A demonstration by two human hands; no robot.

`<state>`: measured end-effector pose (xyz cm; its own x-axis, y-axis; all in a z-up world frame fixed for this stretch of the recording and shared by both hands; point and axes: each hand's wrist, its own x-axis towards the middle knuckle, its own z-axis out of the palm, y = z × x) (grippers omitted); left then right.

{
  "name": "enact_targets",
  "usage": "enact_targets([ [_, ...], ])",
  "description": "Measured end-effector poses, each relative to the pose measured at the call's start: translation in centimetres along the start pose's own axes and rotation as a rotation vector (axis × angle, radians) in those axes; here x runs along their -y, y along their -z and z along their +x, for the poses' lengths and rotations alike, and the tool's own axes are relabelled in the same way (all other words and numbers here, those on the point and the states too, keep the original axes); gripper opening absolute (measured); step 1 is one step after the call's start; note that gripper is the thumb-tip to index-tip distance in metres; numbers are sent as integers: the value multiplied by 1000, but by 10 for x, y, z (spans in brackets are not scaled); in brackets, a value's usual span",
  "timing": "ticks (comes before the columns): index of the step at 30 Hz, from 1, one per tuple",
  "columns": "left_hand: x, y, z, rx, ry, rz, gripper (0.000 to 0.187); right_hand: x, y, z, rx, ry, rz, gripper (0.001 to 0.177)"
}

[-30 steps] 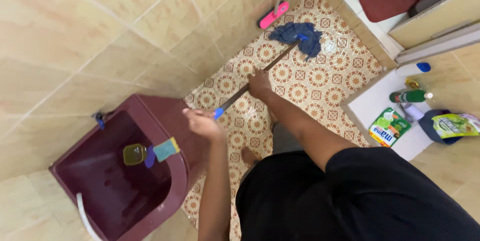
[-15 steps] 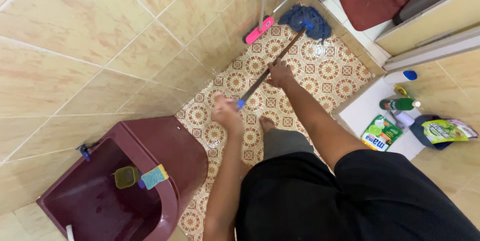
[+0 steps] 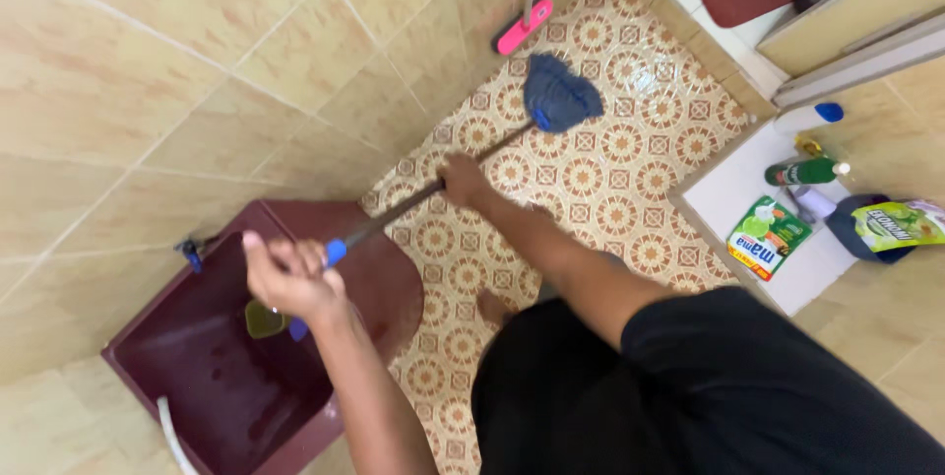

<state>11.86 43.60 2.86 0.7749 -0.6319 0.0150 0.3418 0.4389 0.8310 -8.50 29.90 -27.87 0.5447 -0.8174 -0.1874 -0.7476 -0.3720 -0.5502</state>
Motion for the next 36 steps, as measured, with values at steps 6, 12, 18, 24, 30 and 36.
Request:
enact_targets([
  [6,40,42,11,-101,215,-55,39,-22,-8,-32,73,-163,-114,27],
  [12,150,2,-16,-41,302,33,42,-99,61,-51,156,-453,-220,40],
  [18,248,-81,-58,39,541,203,40,-177,142,-67,339,-851,-226,78],
  [24,281,-131,-79,114,731,151,40,-247,166,-87,299,-857,-297,71],
  [30,246,-187,-5,144,482,214,48,-243,156,-45,-38,-534,-272,33],
  [36,210,-277,58,443,258,-102,34,-225,187,20,-346,-523,-129,39],
])
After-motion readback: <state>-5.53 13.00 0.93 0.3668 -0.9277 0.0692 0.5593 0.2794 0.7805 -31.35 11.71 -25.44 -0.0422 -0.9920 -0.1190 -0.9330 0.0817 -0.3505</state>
